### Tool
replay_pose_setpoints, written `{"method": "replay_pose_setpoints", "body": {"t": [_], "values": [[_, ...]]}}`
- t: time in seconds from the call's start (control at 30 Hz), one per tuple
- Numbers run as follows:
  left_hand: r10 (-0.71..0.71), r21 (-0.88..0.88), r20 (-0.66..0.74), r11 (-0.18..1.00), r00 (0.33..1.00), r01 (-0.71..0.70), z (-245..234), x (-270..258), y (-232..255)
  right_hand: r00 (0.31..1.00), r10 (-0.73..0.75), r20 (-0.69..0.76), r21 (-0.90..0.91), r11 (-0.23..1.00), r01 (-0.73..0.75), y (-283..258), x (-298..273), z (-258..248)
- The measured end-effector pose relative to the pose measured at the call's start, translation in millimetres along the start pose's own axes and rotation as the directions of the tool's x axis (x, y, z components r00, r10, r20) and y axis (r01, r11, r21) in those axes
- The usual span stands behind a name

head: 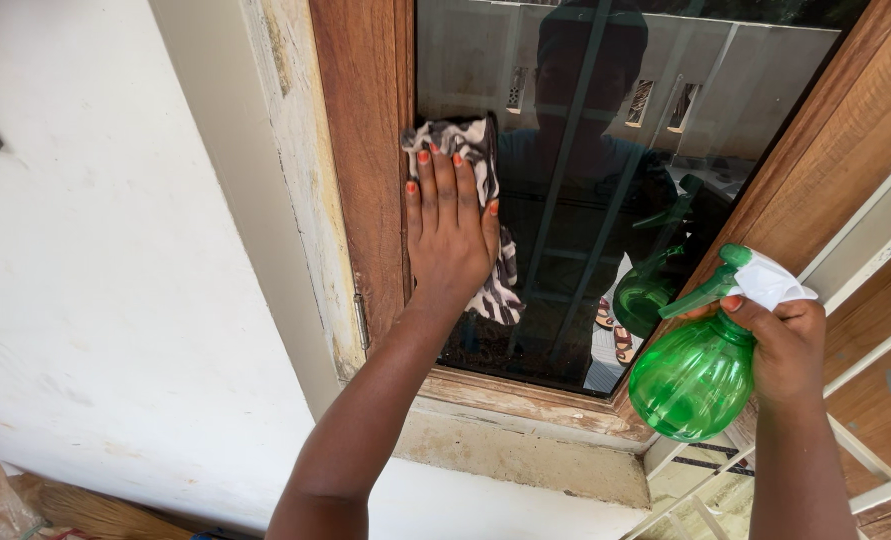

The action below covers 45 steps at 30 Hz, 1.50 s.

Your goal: The person cleans a glass window pane using a green spray bottle and a patterned cloth. They repeatedly spray the glass and wipe it in circular and linear motions, covering the entire surface area of the window.

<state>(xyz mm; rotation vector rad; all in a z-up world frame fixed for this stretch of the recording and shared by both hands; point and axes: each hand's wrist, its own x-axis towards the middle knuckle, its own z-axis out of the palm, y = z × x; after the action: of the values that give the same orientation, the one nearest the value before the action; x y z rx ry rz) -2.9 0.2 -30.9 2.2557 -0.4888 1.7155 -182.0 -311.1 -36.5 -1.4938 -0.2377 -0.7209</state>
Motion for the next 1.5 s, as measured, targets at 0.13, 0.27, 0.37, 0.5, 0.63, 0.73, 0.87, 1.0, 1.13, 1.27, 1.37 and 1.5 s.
{"method": "replay_pose_setpoints", "body": {"t": [0.13,0.27,0.37,0.5,0.63,0.73,0.87,1.0,1.13,1.27,1.37,1.5], "values": [[0.010,-0.069,0.020,0.998,1.000,-0.008,21.4,-79.9,-2.2,1.000,0.019,-0.012,-0.017,1.000,-0.019,-2.1,-0.9,2.6],[0.018,-0.077,0.113,0.997,0.993,-0.009,35.6,-163.6,-2.0,1.000,-0.002,0.001,0.008,1.000,0.002,1.9,-0.8,-0.8],[-0.001,-0.099,0.229,0.995,0.973,0.025,36.8,-213.3,1.4,1.000,0.013,-0.015,-0.009,1.000,-0.013,3.5,-0.7,-2.6],[-0.037,-0.105,0.336,0.991,0.941,0.077,34.8,-255.9,5.2,0.999,-0.021,0.024,0.033,0.999,0.020,3.6,0.9,-2.7],[-0.020,-0.115,0.339,0.991,0.941,0.062,42.5,-258.5,1.6,1.000,-0.010,0.018,0.011,1.000,0.010,2.1,-1.2,-1.2],[0.017,-0.114,0.320,0.993,0.947,0.020,43.9,-233.0,-3.6,0.999,-0.019,0.028,0.006,1.000,0.018,3.0,0.6,-2.1],[0.072,-0.134,0.227,0.990,0.971,-0.043,29.2,-157.3,-4.5,0.998,-0.030,0.052,0.044,0.999,0.028,2.0,1.2,-2.4],[0.107,-0.239,0.211,0.969,0.972,-0.055,-8.3,-64.7,9.6,1.000,0.003,0.031,0.016,1.000,-0.004,-1.7,0.6,0.4],[0.151,-0.282,0.229,0.956,0.962,-0.083,-36.9,13.3,26.3,1.000,0.008,0.019,-0.001,1.000,-0.008,-2.9,1.5,1.2],[0.224,-0.329,0.203,0.932,0.953,-0.149,-38.6,59.4,57.7,1.000,-0.012,0.023,0.005,1.000,0.012,-2.5,1.3,3.7],[0.270,-0.326,0.264,0.929,0.926,-0.178,-29.0,66.6,84.6,1.000,-0.024,0.020,0.005,1.000,0.024,-0.4,2.2,2.0],[0.392,-0.328,0.178,0.888,0.903,-0.321,-7.4,36.0,114.8,1.000,0.000,-0.019,-0.021,1.000,-0.001,5.1,1.7,-2.3]]}}
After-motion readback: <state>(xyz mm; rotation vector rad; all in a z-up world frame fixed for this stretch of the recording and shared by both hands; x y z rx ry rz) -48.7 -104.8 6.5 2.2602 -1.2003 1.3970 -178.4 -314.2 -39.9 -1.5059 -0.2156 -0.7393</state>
